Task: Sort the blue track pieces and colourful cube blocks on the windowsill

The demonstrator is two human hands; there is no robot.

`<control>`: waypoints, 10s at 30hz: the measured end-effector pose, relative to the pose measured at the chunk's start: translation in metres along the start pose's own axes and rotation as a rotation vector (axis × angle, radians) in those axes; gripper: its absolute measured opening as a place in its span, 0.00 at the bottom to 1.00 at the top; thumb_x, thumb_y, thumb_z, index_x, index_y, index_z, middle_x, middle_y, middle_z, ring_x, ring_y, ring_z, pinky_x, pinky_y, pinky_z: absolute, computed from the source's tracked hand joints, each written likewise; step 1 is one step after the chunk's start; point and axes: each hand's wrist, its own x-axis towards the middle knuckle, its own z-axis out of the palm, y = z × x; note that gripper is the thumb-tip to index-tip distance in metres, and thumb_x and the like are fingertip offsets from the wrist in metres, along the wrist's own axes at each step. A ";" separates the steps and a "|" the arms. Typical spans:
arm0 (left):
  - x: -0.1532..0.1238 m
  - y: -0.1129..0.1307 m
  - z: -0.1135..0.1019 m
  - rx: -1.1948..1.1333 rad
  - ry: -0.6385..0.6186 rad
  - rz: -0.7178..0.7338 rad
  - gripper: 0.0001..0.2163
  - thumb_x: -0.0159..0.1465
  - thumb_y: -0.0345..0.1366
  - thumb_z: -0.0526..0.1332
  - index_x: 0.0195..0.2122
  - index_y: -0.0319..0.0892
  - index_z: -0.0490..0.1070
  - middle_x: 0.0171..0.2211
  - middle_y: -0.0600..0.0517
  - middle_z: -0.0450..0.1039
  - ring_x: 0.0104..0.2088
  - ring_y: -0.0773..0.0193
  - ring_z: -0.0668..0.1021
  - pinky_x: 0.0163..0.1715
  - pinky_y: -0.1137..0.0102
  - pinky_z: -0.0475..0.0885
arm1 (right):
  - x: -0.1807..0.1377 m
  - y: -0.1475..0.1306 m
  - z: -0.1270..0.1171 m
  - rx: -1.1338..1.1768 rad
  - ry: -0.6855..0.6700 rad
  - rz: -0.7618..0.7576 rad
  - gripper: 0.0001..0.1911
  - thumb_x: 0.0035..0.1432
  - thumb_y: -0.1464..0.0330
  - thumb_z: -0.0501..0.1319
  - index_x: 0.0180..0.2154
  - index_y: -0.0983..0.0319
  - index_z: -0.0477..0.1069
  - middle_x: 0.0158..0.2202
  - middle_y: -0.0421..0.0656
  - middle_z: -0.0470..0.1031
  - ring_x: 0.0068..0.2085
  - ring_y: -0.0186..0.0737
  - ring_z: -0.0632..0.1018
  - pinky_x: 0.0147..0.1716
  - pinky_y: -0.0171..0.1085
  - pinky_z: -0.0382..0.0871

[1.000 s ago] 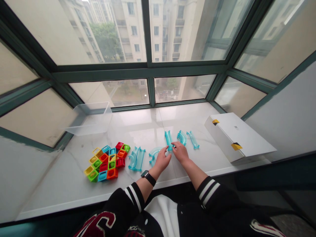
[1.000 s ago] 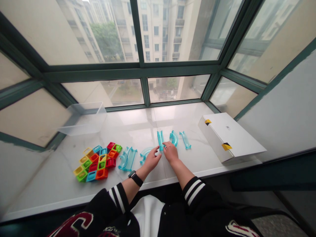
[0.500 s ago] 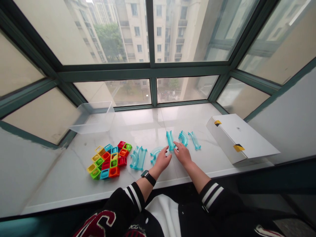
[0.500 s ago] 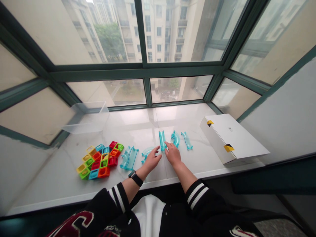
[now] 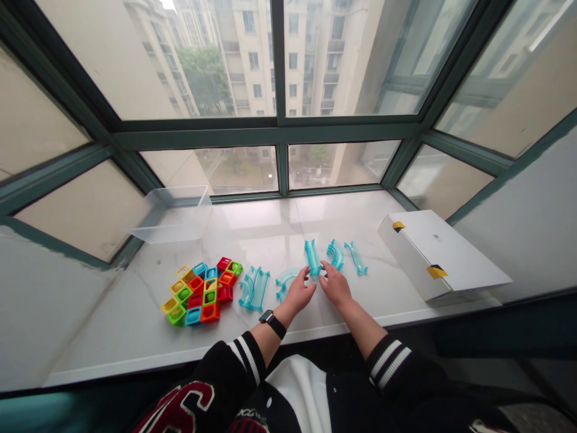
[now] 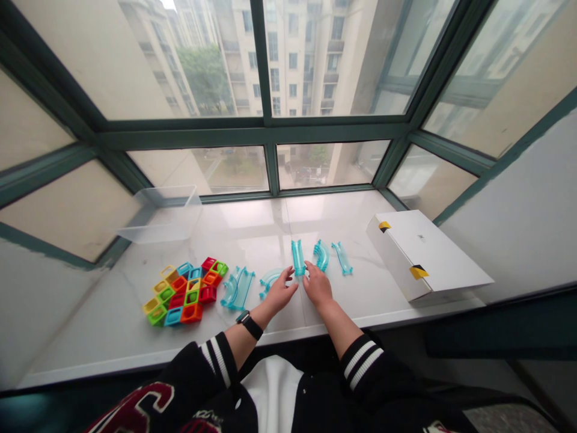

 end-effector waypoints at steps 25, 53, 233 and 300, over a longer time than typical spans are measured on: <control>-0.147 -0.087 -0.146 0.059 0.366 -0.111 0.21 0.61 0.57 0.65 0.41 0.43 0.79 0.25 0.54 0.73 0.28 0.59 0.77 0.32 0.64 0.76 | -0.079 0.021 0.018 0.180 -0.033 -0.181 0.15 0.67 0.69 0.54 0.48 0.59 0.78 0.40 0.47 0.81 0.40 0.46 0.81 0.47 0.46 0.77; -0.096 -0.088 -0.162 0.548 0.465 -0.040 0.21 0.67 0.41 0.61 0.60 0.43 0.68 0.54 0.41 0.74 0.53 0.49 0.80 0.52 0.58 0.77 | -0.077 0.025 0.018 0.155 -0.037 -0.219 0.13 0.68 0.69 0.55 0.47 0.58 0.78 0.39 0.47 0.80 0.41 0.47 0.81 0.46 0.45 0.77; -0.139 -0.106 -0.104 0.767 0.444 0.406 0.21 0.68 0.30 0.57 0.61 0.45 0.70 0.61 0.40 0.71 0.60 0.45 0.74 0.61 0.47 0.71 | -0.059 -0.058 0.030 0.140 -0.518 -0.354 0.23 0.65 0.70 0.62 0.61 0.56 0.75 0.58 0.49 0.77 0.58 0.49 0.78 0.61 0.47 0.71; -0.134 -0.080 -0.084 0.872 0.296 0.394 0.20 0.72 0.33 0.58 0.64 0.50 0.72 0.61 0.46 0.75 0.61 0.49 0.74 0.64 0.49 0.66 | -0.106 0.016 0.013 0.112 -0.110 -0.350 0.07 0.66 0.70 0.60 0.43 0.57 0.76 0.40 0.47 0.78 0.44 0.49 0.78 0.48 0.46 0.73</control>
